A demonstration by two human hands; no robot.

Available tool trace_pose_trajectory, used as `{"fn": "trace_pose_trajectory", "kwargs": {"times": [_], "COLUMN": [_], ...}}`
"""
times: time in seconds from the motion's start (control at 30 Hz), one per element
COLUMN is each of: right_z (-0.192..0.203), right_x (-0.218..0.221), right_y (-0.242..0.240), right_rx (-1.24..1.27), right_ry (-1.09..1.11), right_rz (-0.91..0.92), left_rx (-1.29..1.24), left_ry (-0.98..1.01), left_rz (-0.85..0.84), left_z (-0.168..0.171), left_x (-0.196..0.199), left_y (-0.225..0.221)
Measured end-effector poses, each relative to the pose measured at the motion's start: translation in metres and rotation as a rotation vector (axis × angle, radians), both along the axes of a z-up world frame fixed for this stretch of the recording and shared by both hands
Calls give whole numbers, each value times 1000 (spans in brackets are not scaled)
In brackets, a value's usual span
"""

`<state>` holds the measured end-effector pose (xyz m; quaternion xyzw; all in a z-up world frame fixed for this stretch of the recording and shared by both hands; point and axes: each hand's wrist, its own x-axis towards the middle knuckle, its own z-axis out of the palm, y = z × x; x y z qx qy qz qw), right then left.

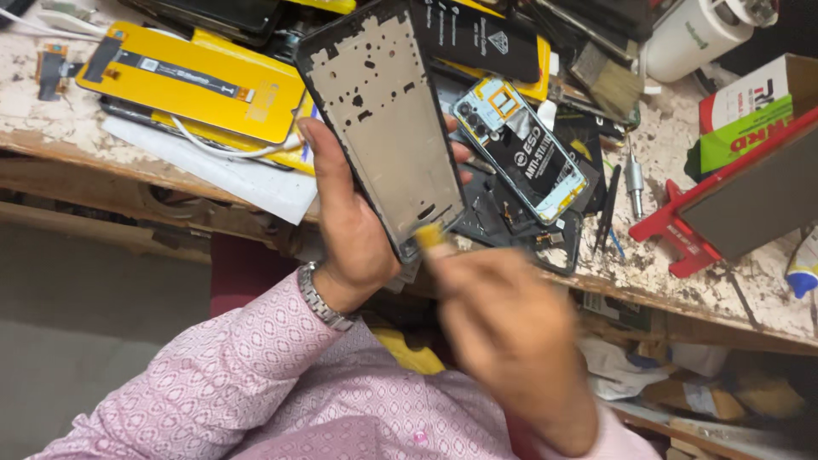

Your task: The person uses a thin tool to scrape and clean the edges and interior of a mobile phone chassis, then picks up a small yellow cleaning tool and continues cleaning various sections of the frame.

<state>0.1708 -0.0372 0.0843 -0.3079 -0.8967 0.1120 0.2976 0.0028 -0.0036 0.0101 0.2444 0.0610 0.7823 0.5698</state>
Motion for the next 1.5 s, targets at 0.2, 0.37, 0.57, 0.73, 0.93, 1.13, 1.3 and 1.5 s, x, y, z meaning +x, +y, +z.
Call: {"fn": "trace_pose_trajectory", "kwargs": {"times": [0.2,0.37,0.57,0.73,0.93,1.13,1.3,1.5], "right_z": [-5,-19,-12,-17,-21,-24,-17,4], "right_x": [1,5,32,35,37,36,29,20], "right_y": [3,-8,-4,-8,-7,-5,-7,-8], "right_rx": [-167,-538,-494,-512,-389,-260,-253,67], "right_ry": [78,504,716,701,624,438,350,-39], "right_rz": [-88,-57,-222,-218,-268,-328,-297,-90], "left_rx": [27,53,134,124,94,-35,-61,-163], "left_ry": [9,-26,-94,-137,-157,-101,-89,132], "left_rz": [-13,-94,-127,-128,-112,0,20,64], "left_z": [-1,0,6,13,20,26,27,29], "left_x": [-5,-8,-10,-6,-5,-2,2,10], "left_y": [-3,0,-4,-3,-4,-9,-17,-23]}}
